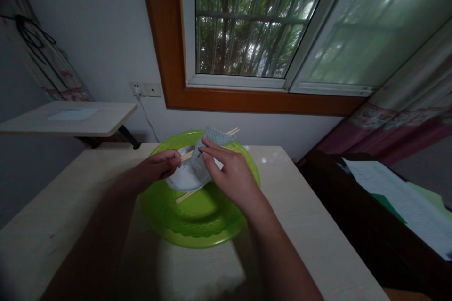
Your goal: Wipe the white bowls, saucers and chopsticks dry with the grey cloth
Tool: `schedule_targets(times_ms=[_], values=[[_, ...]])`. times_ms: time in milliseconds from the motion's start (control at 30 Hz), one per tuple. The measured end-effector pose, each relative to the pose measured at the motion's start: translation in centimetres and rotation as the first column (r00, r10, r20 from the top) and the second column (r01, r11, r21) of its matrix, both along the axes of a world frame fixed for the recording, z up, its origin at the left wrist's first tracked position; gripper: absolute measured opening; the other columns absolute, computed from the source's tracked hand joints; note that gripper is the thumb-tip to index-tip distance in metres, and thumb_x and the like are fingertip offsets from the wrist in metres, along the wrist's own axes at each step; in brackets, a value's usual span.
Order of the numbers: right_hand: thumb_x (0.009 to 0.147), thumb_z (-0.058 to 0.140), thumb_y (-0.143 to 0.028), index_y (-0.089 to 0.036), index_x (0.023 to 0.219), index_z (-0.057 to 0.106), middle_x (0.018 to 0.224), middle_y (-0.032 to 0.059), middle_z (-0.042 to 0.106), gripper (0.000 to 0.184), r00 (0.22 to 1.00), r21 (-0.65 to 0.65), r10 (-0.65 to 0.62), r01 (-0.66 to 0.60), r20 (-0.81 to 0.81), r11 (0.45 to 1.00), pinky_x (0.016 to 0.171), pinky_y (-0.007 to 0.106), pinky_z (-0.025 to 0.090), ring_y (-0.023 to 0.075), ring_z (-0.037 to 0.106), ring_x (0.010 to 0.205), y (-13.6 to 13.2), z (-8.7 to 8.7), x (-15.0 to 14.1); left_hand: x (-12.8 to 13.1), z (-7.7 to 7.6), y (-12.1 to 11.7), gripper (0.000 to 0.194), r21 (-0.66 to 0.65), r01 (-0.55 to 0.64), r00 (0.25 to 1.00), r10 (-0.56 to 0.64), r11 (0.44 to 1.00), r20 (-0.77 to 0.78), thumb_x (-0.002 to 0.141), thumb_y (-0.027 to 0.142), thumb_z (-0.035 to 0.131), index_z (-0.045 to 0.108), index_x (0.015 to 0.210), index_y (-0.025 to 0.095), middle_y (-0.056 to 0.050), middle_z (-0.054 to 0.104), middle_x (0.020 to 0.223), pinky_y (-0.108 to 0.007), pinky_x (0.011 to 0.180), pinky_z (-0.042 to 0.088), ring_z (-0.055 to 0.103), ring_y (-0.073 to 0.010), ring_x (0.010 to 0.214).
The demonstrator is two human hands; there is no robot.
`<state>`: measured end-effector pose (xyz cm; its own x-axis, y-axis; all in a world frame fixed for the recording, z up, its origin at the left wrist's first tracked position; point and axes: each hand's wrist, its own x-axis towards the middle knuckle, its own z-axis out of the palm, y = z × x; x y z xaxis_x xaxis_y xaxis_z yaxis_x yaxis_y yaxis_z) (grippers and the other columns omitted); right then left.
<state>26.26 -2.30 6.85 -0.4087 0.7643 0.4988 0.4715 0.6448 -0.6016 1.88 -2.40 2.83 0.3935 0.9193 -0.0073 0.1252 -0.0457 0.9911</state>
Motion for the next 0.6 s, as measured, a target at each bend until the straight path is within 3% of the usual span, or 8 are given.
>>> schedule_targets(times_ms=[100, 267, 333, 500, 600], values=[[0.098, 0.056, -0.029, -0.025, 0.123, 0.073, 0.141, 0.0049, 0.061, 0.030, 1.000, 0.006, -0.017, 0.017, -0.002, 1.000, 0.113, 0.047, 0.048, 0.0253, 0.062, 0.128, -0.1, -0.1, -0.2, 0.1, -0.1, 0.0, 0.030, 0.015, -0.004, 1.000, 0.004, 1.000, 0.007, 0.097, 0.047, 0.052, 0.052, 0.087, 0.019, 0.006, 0.035, 0.061, -0.023, 0.050, 0.020, 0.028, -0.0091, 0.052], [0.098, 0.057, -0.031, -0.029, 0.136, 0.064, 0.149, 0.0023, 0.053, 0.038, 0.979, -0.036, 0.180, -0.178, 0.095, 0.983, 0.116, 0.047, 0.045, 0.0232, 0.058, 0.133, -1.1, -0.7, -1.9, 0.3, -0.8, 0.4, 0.036, 0.030, 0.012, 0.999, -0.013, 0.999, 0.048, 0.093, 0.051, 0.057, 0.048, 0.081, 0.019, 0.005, 0.040, 0.065, -0.022, 0.052, 0.026, 0.034, -0.0094, 0.055], [0.098, 0.057, -0.031, -0.030, 0.137, 0.063, 0.148, 0.0011, 0.054, 0.039, 0.976, -0.040, 0.204, -0.201, 0.082, 0.979, 0.116, 0.046, 0.045, 0.0223, 0.058, 0.133, -1.1, -0.7, -1.9, 0.2, -0.7, 0.4, 0.035, 0.031, 0.007, 0.998, -0.009, 0.999, 0.056, 0.093, 0.052, 0.058, 0.049, 0.083, 0.019, 0.005, 0.041, 0.066, -0.022, 0.052, 0.027, 0.035, -0.0095, 0.056], [0.099, 0.056, -0.032, -0.029, 0.128, 0.070, 0.141, 0.0022, 0.061, 0.032, 0.999, -0.017, 0.051, -0.051, 0.001, 0.999, 0.112, 0.047, 0.049, 0.0244, 0.062, 0.128, -0.1, -0.2, -0.3, 0.1, 0.0, 0.1, 0.033, 0.018, 0.008, 1.000, -0.008, 1.000, 0.019, 0.095, 0.050, 0.054, 0.051, 0.085, 0.019, 0.006, 0.035, 0.062, -0.022, 0.050, 0.022, 0.029, -0.0087, 0.053], [0.099, 0.057, -0.033, -0.027, 0.129, 0.070, 0.143, 0.0039, 0.059, 0.033, 1.000, 0.000, 0.023, -0.023, 0.011, 1.000, 0.113, 0.048, 0.048, 0.0256, 0.060, 0.130, 0.0, -0.1, -0.1, 0.2, 0.1, 0.0, 0.032, 0.016, -0.006, 1.000, 0.006, 1.000, 0.001, 0.095, 0.049, 0.053, 0.052, 0.085, 0.019, 0.006, 0.036, 0.061, -0.022, 0.049, 0.021, 0.029, -0.0088, 0.052]])
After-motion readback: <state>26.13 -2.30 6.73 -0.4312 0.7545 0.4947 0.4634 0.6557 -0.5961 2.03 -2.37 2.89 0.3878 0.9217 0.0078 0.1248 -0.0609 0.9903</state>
